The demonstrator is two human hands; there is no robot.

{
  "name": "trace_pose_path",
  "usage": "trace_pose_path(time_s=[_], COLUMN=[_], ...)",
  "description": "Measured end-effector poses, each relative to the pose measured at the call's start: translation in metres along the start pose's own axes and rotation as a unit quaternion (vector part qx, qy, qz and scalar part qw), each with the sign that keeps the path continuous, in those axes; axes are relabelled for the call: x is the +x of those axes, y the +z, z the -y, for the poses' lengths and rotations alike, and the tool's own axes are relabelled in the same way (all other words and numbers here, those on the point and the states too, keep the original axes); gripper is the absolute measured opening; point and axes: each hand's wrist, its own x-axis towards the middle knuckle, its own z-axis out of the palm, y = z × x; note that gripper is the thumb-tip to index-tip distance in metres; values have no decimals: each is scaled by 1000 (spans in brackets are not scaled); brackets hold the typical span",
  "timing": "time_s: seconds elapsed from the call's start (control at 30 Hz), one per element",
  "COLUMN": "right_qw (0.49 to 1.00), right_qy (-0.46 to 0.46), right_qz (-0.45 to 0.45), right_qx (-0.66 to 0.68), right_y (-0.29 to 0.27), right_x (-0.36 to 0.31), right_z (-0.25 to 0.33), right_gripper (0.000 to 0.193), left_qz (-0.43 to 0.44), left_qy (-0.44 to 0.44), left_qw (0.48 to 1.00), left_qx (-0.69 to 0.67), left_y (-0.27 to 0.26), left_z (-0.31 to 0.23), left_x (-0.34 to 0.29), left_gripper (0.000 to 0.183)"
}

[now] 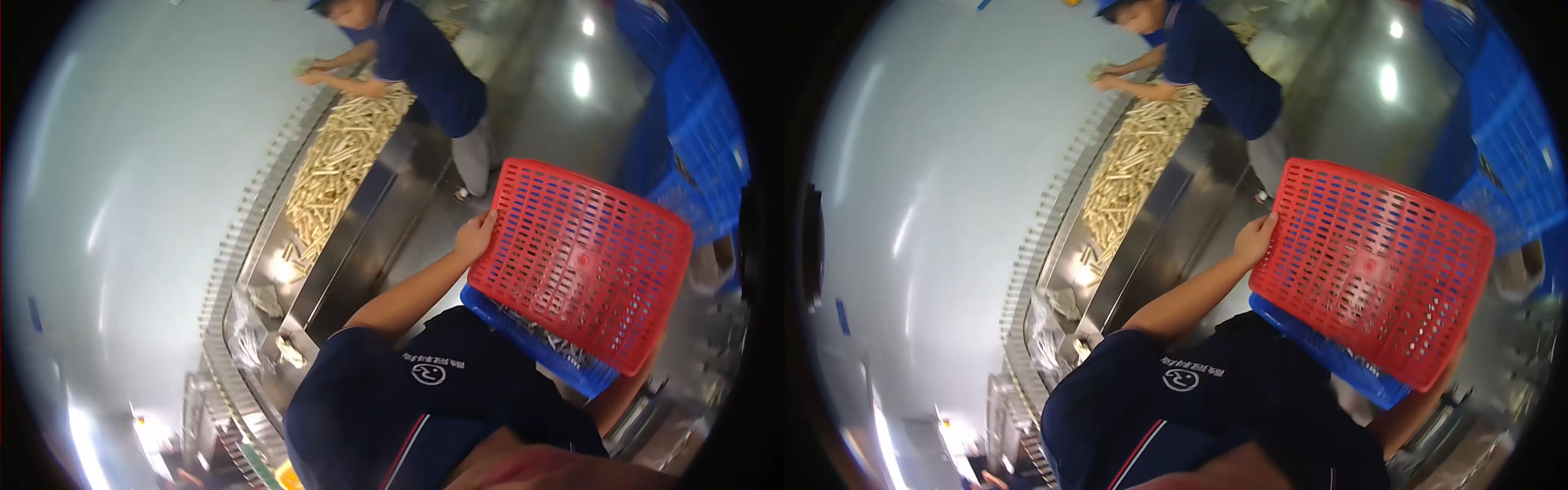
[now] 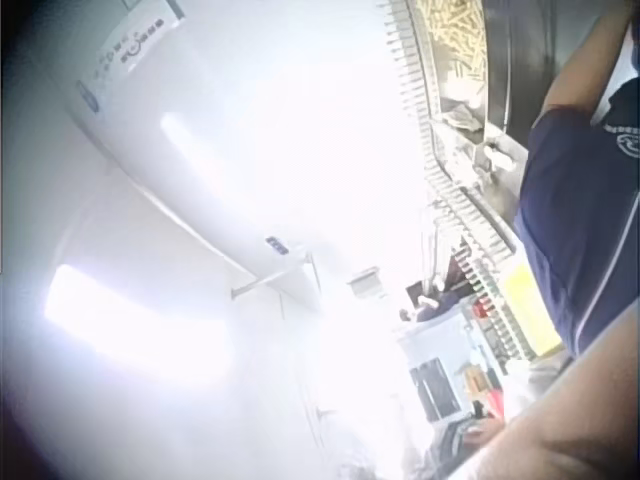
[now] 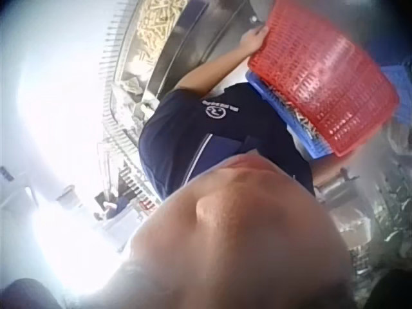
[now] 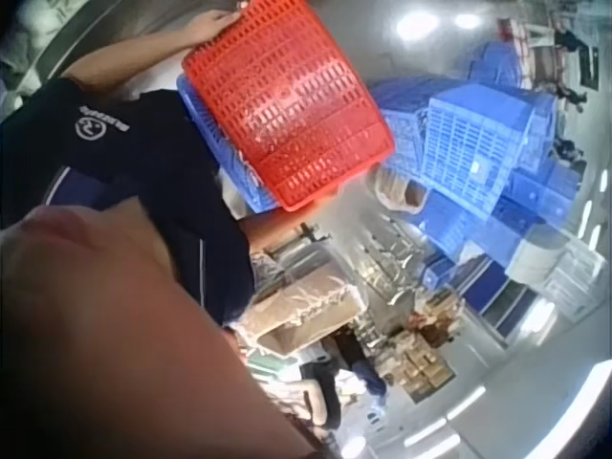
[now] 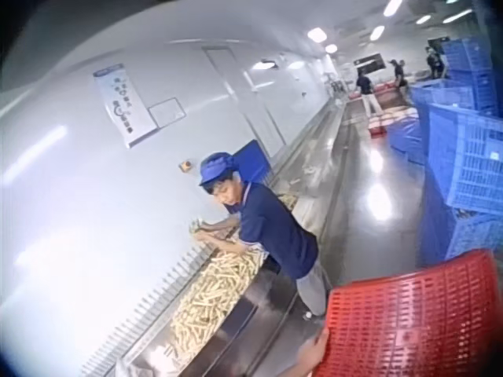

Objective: The person sorts small metal components from a red basket onto individual holders on a moving conveyor belt by hand.

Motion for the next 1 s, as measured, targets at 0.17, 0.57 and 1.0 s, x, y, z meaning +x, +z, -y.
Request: trace_pose_path(time_s=[0.17,0.57,1.0], right_qw=[994,936,740], right_qy=[-29,0,92], right_qz=[30,340,660], right_qx=[97,87,-93], right_y=[134,715,1470], right_x=[22,-2,-232], right_z=[-4,-114,-331], right_gripper=[42,99,86], left_qz=[-110,-171,-20], left_qy=[66,-48,70], left_qw=[982,755,712], left_qx=[-138,-631,-699], left_y=[-122,-467,-844], left_z=[83,522,856], left_x=[-35,-69,-156], left_gripper=[49,61,85])
